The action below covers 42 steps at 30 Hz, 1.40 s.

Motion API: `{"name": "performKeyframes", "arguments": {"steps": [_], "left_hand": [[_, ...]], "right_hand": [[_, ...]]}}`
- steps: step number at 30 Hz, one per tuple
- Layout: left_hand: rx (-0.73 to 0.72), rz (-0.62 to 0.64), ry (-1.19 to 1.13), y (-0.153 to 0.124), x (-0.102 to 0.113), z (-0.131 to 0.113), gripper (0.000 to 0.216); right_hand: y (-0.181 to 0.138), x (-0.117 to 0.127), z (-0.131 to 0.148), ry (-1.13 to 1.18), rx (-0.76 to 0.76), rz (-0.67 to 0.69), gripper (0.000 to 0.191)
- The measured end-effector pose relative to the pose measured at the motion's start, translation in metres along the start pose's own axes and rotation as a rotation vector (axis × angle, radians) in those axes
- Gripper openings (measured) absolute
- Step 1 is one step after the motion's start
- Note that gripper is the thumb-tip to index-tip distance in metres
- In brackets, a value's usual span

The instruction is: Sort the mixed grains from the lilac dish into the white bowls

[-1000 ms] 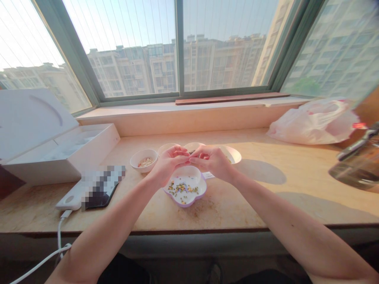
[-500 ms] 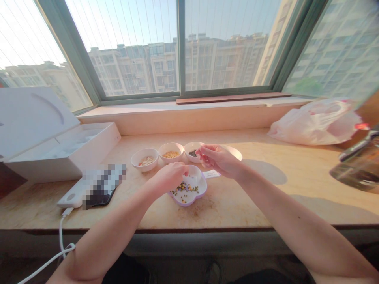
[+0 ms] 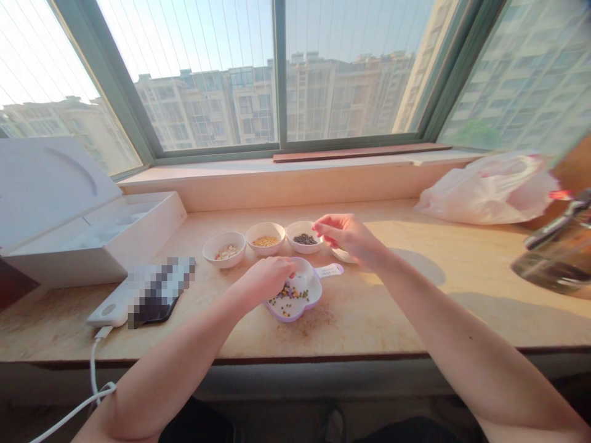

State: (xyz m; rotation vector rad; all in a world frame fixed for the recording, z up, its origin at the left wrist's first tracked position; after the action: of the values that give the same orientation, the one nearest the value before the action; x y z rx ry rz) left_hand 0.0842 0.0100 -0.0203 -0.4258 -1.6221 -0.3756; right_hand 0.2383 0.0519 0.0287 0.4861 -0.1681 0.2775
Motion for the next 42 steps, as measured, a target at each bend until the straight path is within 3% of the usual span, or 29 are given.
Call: {"name": "performKeyframes", "arguments": {"steps": [6, 10, 14, 17, 21, 28, 32, 38, 42], "left_hand": [[-0.004, -0.073, -0.137, 0.002, 0.011, 0.001, 0.037], [-0.002, -0.132, -0.269, 0.0, 0.026, -0.004, 0.037], [0.038, -0.197, -0.43, -0.004, 0.037, -0.003, 0.032], [0.069, -0.229, -0.579, -0.005, 0.042, 0.001, 0.025], [0.106, -0.25, -0.855, -0.004, 0.046, 0.01, 0.016], [0.194, -0.167, -1.304, 0.003, 0.039, 0.021, 0.026], [0.237, -0.109, -1.425, 0.005, 0.033, 0.022, 0.033], [0.286, -0.082, -1.505, 0.006, 0.025, 0.023, 0.031], [0.286, -0.116, -1.364, 0.006, 0.028, 0.024, 0.018]], "right_hand": [[0.008, 0.037, 0.012, -0.767, 0.114, -0.035, 0.018], [0.007, 0.054, -0.009, -1.047, -0.084, 0.021, 0.015], [-0.001, 0.062, -0.029, -1.161, -0.285, 0.138, 0.023], [0.001, 0.054, -0.024, -1.071, -0.206, 0.129, 0.021], [0.005, 0.029, -0.002, -0.706, 0.04, 0.062, 0.024], [-0.008, -0.037, 0.002, -0.099, 0.092, 0.233, 0.038], [-0.01, -0.05, 0.0, -0.072, 0.114, 0.242, 0.035], [-0.009, -0.04, -0.002, -0.186, 0.102, 0.199, 0.029], [-0.008, -0.037, -0.006, -0.104, 0.043, 0.186, 0.035]]}}
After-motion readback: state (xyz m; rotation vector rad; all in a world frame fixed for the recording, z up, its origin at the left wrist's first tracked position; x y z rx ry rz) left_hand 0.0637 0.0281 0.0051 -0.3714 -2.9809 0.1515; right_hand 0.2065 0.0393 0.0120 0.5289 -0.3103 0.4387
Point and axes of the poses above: each hand's wrist, its own y-axis towards the middle knuckle, its own x-axis out of the back of the hand, z = x × y, the point moved 8 cm from there along y, towards the middle knuckle, and after that the axes turned 13 degrees about x, right-handed, at the moved point
